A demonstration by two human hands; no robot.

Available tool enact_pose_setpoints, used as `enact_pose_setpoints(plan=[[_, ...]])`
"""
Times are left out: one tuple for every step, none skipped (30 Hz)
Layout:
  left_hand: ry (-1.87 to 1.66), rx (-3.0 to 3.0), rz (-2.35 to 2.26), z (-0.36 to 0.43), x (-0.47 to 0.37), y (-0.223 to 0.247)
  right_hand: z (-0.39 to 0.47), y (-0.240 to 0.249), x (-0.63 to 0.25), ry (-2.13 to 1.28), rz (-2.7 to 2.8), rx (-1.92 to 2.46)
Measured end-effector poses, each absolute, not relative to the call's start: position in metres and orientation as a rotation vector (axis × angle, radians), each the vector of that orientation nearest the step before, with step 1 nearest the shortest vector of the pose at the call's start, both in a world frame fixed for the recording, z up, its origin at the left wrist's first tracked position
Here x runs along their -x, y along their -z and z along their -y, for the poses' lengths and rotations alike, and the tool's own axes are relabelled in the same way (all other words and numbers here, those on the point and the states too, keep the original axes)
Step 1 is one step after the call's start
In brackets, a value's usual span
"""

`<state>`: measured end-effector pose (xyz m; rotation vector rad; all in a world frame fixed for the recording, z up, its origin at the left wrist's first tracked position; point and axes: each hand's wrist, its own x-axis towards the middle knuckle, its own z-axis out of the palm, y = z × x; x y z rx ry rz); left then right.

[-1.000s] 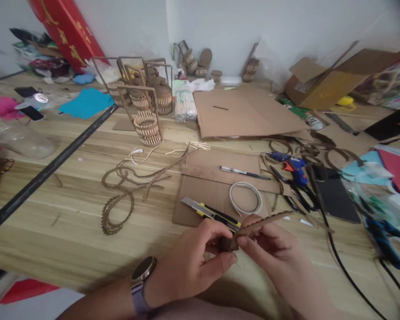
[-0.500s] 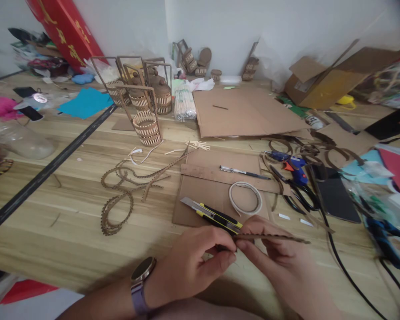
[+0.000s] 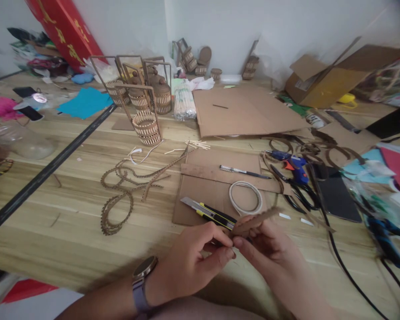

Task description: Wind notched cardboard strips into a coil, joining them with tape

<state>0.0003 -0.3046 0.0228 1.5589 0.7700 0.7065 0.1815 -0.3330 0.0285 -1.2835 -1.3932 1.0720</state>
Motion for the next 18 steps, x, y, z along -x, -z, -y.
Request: enact_pose_setpoints(plan=[[-0.696,-1.523,-0.768,0.305,-0.001,-0.022,0.334,-0.028,-0.181,-1.058,1.373,1.277],[-0.693,-1.491,-0.768,0.305,-0.001,-0.021,0.335,-0.027,-0.180,-1.022,1.354,1.275],[-0.698,-1.461,-0.766,0.306,-0.002,-0.020,0.337,-0.026,-0.179,-0.959,1.345,1.272],[-0.709,-1.430,-0.757,0.306,-0.002,-0.018,0.338,-0.025,-0.178,-0.877,1.358,1.266],[-0.726,-1.394,-0.742,0.305,-0.003,-0.017,0.339,-0.024,-0.178,-0.788,1.396,1.261],[-0.739,-1.359,-0.727,0.305,-0.004,-0.016,0.339,-0.024,-0.177,-0.702,1.465,1.254],[-0.749,-1.326,-0.718,0.305,-0.004,-0.014,0.339,-0.024,-0.176,-0.627,1.547,1.248],[-0.757,-1.300,-0.715,0.304,-0.005,-0.013,0.338,-0.024,-0.176,-0.566,1.627,1.237],[-0.762,-1.283,-0.719,0.304,-0.006,-0.011,0.337,-0.025,-0.175,-0.527,1.685,1.226],[-0.763,-1.275,-0.729,0.304,-0.006,-0.011,0.336,-0.027,-0.175,-0.509,1.716,1.222],[-0.764,-1.274,-0.741,0.303,-0.006,-0.010,0.335,-0.028,-0.174,-0.503,1.725,1.222],[-0.764,-1.276,-0.752,0.303,-0.006,-0.010,0.334,-0.030,-0.174,-0.505,1.720,1.224],[-0.764,-1.279,-0.759,0.303,-0.006,-0.010,0.333,-0.032,-0.174,-0.511,1.710,1.231],[-0.762,-1.283,-0.766,0.304,-0.006,-0.011,0.333,-0.034,-0.173,-0.517,1.704,1.244],[-0.760,-1.285,-0.773,0.304,-0.006,-0.012,0.332,-0.035,-0.172,-0.520,1.701,1.261],[-0.760,-1.286,-0.782,0.304,-0.007,-0.013,0.332,-0.036,-0.172,-0.518,1.695,1.276],[-0.761,-1.285,-0.794,0.304,-0.007,-0.013,0.333,-0.037,-0.171,-0.517,1.689,1.291],[-0.763,-1.283,-0.807,0.304,-0.007,-0.014,0.333,-0.037,-0.170,-0.514,1.679,1.306]])
